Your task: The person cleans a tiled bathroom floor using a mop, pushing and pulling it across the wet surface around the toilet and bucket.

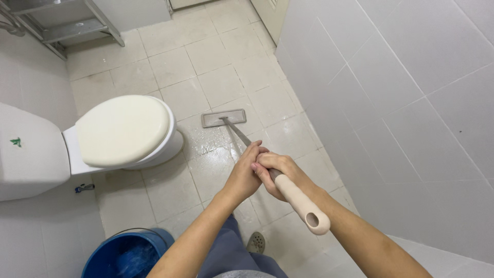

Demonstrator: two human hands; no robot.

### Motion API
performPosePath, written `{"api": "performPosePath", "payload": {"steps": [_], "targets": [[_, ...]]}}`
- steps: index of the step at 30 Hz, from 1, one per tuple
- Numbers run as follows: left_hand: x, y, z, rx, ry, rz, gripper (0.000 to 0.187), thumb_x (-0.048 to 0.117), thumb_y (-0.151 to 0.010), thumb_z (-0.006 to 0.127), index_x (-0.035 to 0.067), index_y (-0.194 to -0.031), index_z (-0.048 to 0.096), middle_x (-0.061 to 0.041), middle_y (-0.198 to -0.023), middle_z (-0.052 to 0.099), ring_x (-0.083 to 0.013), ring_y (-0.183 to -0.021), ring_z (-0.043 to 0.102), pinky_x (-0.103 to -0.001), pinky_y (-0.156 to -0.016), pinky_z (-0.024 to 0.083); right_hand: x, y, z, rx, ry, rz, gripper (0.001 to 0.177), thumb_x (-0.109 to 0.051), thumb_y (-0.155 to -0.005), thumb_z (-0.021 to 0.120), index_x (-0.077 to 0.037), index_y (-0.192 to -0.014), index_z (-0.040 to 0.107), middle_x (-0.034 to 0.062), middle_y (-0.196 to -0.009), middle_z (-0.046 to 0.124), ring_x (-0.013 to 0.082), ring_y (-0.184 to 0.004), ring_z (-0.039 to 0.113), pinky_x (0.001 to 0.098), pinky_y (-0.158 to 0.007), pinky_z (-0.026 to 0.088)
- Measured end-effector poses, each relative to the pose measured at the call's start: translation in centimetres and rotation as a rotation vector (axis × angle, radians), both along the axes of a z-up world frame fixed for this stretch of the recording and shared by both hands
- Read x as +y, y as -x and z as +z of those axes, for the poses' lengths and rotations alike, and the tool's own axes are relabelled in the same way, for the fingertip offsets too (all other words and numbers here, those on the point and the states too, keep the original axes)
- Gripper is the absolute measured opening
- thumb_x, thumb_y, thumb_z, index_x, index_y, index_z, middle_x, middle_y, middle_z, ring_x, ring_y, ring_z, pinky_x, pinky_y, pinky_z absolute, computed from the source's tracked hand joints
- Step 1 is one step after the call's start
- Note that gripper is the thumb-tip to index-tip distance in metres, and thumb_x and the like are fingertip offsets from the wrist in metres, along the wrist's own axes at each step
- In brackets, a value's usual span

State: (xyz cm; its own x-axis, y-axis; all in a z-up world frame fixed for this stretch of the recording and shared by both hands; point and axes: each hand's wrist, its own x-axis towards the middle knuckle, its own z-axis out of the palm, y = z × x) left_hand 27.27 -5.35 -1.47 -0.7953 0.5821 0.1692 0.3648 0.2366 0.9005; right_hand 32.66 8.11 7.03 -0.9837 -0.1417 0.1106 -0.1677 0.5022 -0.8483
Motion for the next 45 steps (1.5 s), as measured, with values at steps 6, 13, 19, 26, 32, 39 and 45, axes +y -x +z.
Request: {"api": "performPosePath", "payload": {"steps": [6, 13, 19, 26, 32, 39, 45], "targets": [[0.4, 3.1, 0.2, -0.144, -0.02, -0.02, 0.031, -0.004, -0.087, 0.062, 0.003, -0.117, 0.054, -0.022, -0.142, 0.058, -0.0421, -0.145, 0.043, -0.047, -0.111, 0.044, 0.2, 3.3, 0.1, 0.006, 0.009, -0.047, 0.019, -0.006, -0.097, 0.061, 0.0, -0.079, 0.062, 0.0132, -0.07, 0.063, 0.025, -0.06, 0.06, 0.0346, -0.061, 0.05], [-0.4, 10.3, -2.3, -0.17, 0.013, 0.0, 0.036, 0.001, -0.088, 0.068, 0.006, -0.121, 0.053, -0.021, -0.143, 0.056, -0.0391, -0.148, 0.041, -0.046, -0.12, 0.038, -0.8, 10.0, -3.4, 0.074, -0.035, -0.029, 0.017, -0.003, -0.094, 0.063, 0.001, -0.079, 0.062, 0.0139, -0.073, 0.063, 0.0266, -0.066, 0.061, 0.0364, -0.066, 0.052], [-3.0, 16.5, -3.7, -0.166, 0.142, 0.267, 0.047, 0.01, -0.087, 0.072, 0.009, -0.13, 0.054, -0.02, -0.156, 0.043, -0.0375, -0.146, 0.038, -0.046, -0.117, 0.035, -1.0, 17.8, -7.9, 0.163, -0.04, -0.04, 0.011, -0.001, -0.092, 0.064, 0.002, -0.082, 0.066, 0.0183, -0.089, 0.07, 0.0321, -0.085, 0.069, 0.0383, -0.078, 0.056], [-8.5, 21.0, -5.7, -0.045, 0.167, 0.367, 0.045, 0.015, -0.085, 0.075, 0.008, -0.126, 0.057, -0.02, -0.148, 0.052, -0.0381, -0.139, 0.048, -0.045, -0.112, 0.04, -0.9, 25.4, -13.0, 0.286, -0.071, -0.122, 0.005, 0.001, -0.091, 0.065, 0.004, -0.093, 0.069, 0.0208, -0.105, 0.074, 0.0363, -0.107, 0.072, 0.04, -0.099, 0.056], [-10.5, 21.5, -6.4, -0.027, 0.172, 0.379, 0.043, 0.014, -0.085, 0.075, 0.008, -0.124, 0.058, -0.02, -0.148, 0.052, -0.0382, -0.138, 0.049, -0.045, -0.112, 0.04, -2.0, 28.7, -15.1, 0.299, -0.109, -0.111, 0.005, 0.001, -0.09, 0.063, 0.003, -0.091, 0.068, 0.0205, -0.105, 0.073, 0.0368, -0.105, 0.071, 0.0399, -0.102, 0.055], [-10.7, 19.0, -5.9, -0.062, 0.172, 0.343, 0.042, 0.015, -0.086, 0.074, 0.008, -0.125, 0.058, -0.019, -0.149, 0.051, -0.0376, -0.14, 0.048, -0.045, -0.113, 0.04, -2.2, 25.5, -15.6, 0.324, -0.139, -0.043, 0.002, 0.001, -0.087, 0.064, 0.002, -0.087, 0.065, 0.0173, -0.097, 0.072, 0.034, -0.104, 0.072, 0.0393, -0.103, 0.055], [-9.4, 15.0, -5.3, -0.082, 0.198, 0.27, 0.043, 0.016, -0.086, 0.074, 0.01, -0.126, 0.058, -0.017, -0.149, 0.053, -0.0359, -0.14, 0.049, -0.043, -0.113, 0.041, -1.3, 18.8, -14.0, 0.298, -0.187, -0.001, 0.001, 0.002, -0.083, 0.065, 0.002, -0.083, 0.064, 0.0158, -0.094, 0.072, 0.0341, -0.101, 0.071, 0.0409, -0.102, 0.054]]}}
